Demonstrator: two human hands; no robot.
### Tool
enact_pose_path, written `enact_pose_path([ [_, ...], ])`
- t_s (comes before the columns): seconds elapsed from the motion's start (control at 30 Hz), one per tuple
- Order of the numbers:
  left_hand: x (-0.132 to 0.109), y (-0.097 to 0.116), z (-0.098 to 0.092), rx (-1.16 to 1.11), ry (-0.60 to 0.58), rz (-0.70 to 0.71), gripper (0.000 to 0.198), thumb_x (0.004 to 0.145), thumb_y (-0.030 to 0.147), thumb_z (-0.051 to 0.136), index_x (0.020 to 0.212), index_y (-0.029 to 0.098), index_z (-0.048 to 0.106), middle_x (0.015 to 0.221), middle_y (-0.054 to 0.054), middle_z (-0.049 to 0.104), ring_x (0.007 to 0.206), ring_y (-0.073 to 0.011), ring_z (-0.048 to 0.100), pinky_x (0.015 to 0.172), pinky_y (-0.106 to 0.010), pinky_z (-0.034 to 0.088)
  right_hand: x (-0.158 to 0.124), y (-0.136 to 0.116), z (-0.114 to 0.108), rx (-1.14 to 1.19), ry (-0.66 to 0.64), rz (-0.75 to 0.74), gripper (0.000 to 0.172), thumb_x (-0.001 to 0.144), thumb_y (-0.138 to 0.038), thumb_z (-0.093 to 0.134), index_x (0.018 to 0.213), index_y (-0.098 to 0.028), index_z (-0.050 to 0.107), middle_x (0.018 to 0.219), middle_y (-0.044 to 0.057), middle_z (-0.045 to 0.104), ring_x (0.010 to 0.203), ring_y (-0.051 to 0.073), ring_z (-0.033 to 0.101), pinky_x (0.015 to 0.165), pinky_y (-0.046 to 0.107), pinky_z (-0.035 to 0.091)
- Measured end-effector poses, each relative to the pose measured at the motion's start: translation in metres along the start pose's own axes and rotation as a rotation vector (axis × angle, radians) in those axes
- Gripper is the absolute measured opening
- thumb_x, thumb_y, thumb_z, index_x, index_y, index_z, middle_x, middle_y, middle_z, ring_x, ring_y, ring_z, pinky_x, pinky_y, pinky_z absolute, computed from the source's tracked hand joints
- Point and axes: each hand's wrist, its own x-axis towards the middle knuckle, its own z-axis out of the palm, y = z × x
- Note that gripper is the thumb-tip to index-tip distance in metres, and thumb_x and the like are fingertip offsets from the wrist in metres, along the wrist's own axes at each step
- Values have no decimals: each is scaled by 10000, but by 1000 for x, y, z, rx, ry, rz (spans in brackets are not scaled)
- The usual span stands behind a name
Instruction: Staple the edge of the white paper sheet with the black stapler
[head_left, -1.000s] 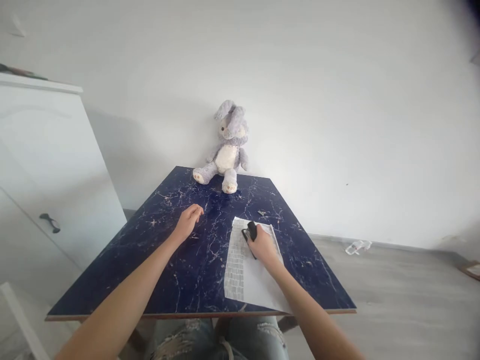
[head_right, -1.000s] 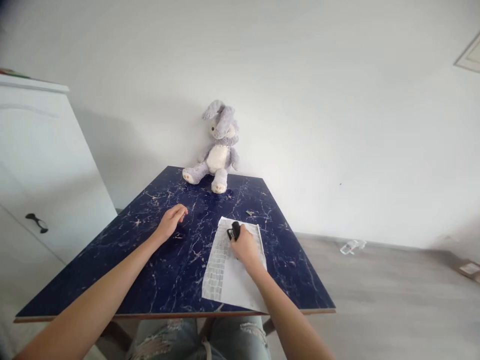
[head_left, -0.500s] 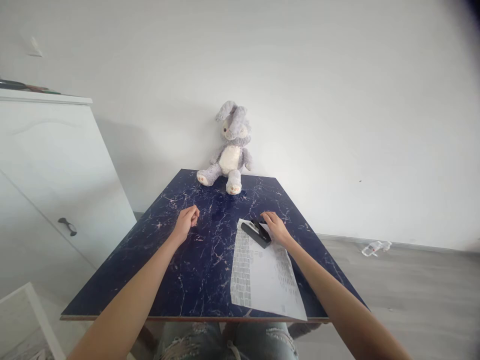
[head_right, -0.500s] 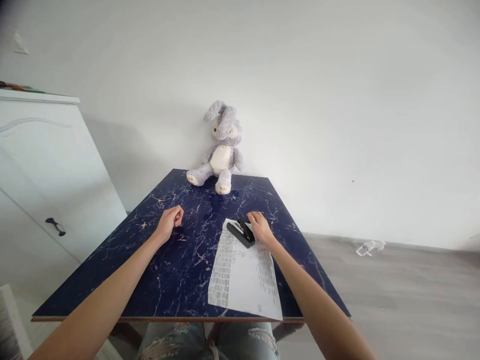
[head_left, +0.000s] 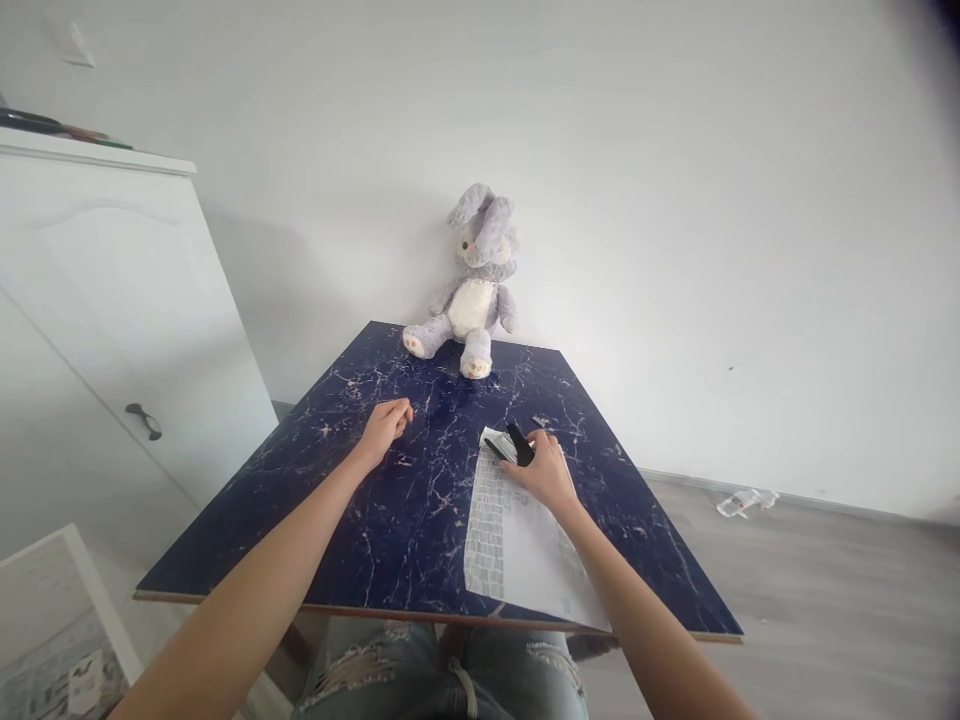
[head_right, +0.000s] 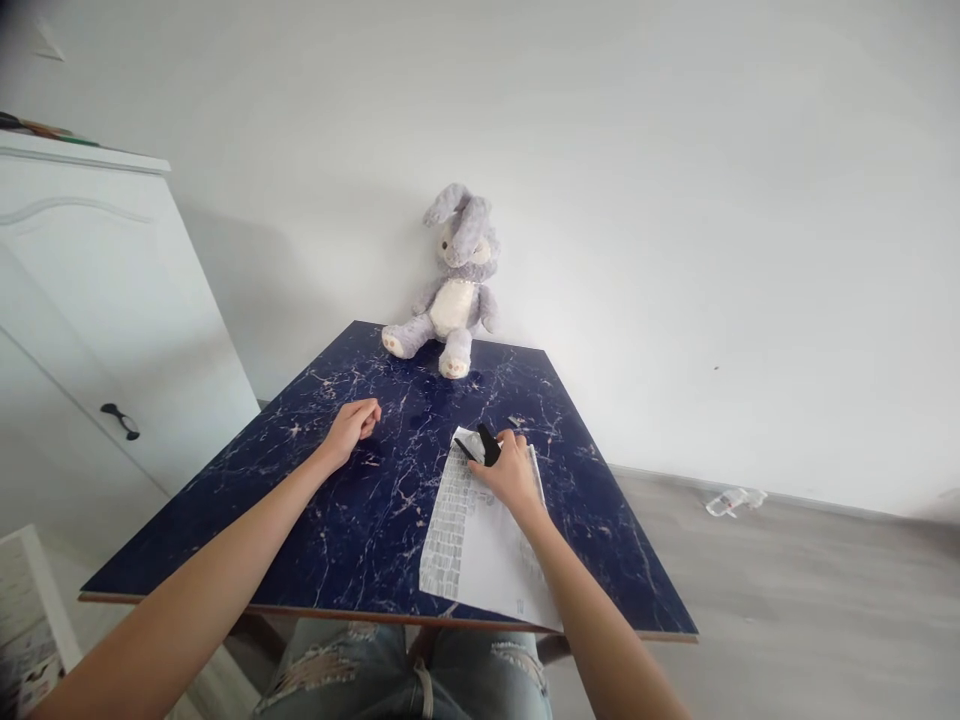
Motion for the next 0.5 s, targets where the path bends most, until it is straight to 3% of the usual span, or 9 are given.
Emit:
enact_pose_path([
  [0.13,0,-3,-1,22,-1,-8,422,893,514,567,650,170,552,501,59,301,420,-72,251,437,-223,175,-14,-8,0,56,-33,-75,487,739,-326,685,1157,-239,449,1056,81,642,879,273,629,698,330,470],
  [0.23,1,-6,-1,36,-17,2,427,902,520,555,655,172,551,493,58,304,426,-75,248,442,-223,174,-23,-5,3,2,22,-115,434,791,-224,599,1199,-237,452,1096,107,639,997,303,604,792,372,470],
  [0.3,2,-7,-1,45,-22,7,430,903,525,550,656,173,550,488,58,307,424,-76,248,441,-223,174,-24,3,3,0,38,-143,439,813,-234,591,1234,-226,466,1160,127,625,1085,321,572,877,413,463],
  [0.4,3,-7,-1,55,-20,-7,438,897,535,553,648,175,548,477,62,293,412,-74,230,435,-226,165,-13,25,-3,107,12,-151,347,911,-368,523,1223,-218,514,1164,118,629,1062,300,589,906,427,475],
  [0.5,4,-8,1,35,-22,-12,441,889,536,565,639,174,546,479,62,288,408,-71,229,431,-225,161,9,46,-9,138,128,-110,337,997,-415,354,1144,-203,572,1113,114,637,1026,273,609,905,421,488],
])
